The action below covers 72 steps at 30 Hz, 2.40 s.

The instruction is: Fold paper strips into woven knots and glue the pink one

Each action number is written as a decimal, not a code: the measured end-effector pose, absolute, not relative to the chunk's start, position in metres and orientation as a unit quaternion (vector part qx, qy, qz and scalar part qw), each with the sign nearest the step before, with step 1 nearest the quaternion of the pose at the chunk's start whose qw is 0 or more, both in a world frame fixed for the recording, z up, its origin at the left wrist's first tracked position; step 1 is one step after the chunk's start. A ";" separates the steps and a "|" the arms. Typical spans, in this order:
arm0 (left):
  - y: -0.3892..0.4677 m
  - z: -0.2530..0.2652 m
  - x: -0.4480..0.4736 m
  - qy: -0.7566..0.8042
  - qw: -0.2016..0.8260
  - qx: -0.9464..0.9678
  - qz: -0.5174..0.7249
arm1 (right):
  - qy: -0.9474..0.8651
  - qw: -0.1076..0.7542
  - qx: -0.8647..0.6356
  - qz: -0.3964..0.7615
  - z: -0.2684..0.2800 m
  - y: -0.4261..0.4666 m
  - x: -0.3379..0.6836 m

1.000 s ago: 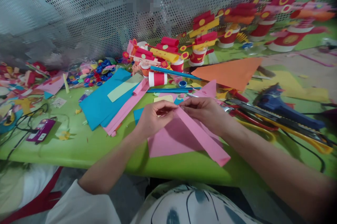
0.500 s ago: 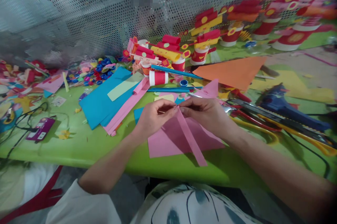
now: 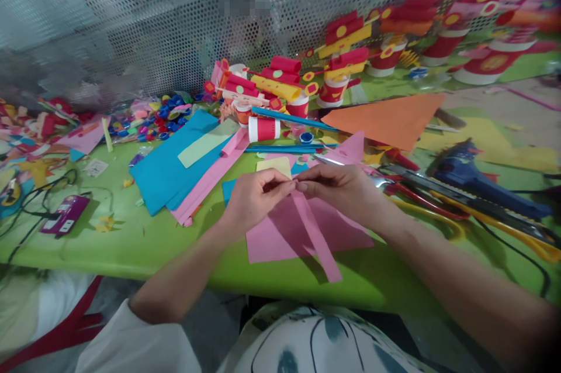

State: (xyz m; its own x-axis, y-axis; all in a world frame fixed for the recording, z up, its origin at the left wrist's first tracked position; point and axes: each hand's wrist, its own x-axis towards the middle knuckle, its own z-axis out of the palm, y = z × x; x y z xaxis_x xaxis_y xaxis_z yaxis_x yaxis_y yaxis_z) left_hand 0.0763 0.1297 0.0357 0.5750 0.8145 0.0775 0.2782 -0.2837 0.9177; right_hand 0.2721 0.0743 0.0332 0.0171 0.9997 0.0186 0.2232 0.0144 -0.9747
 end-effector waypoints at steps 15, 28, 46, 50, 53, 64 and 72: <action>0.133 0.037 0.077 0.352 0.533 0.716 0.282 | -0.598 0.436 -0.554 0.381 0.031 0.071 0.269; 0.136 0.035 0.074 0.350 0.522 0.734 0.259 | -0.565 0.457 -0.575 0.376 0.036 0.072 0.270; 0.132 0.039 0.075 0.335 0.488 0.762 0.262 | -0.570 0.449 -0.567 0.390 0.032 0.073 0.276; 0.132 0.039 0.073 0.342 0.502 0.752 0.255 | -0.583 0.432 -0.571 0.384 0.030 0.073 0.276; 0.132 0.041 0.074 0.346 0.490 0.761 0.248 | -0.591 0.418 -0.580 0.374 0.031 0.072 0.275; 0.139 0.038 0.071 0.355 0.498 0.762 0.212 | -0.589 0.410 -0.587 0.375 0.031 0.071 0.275; 0.138 0.040 0.072 0.385 0.465 0.770 0.207 | -0.595 0.406 -0.590 0.365 0.030 0.071 0.274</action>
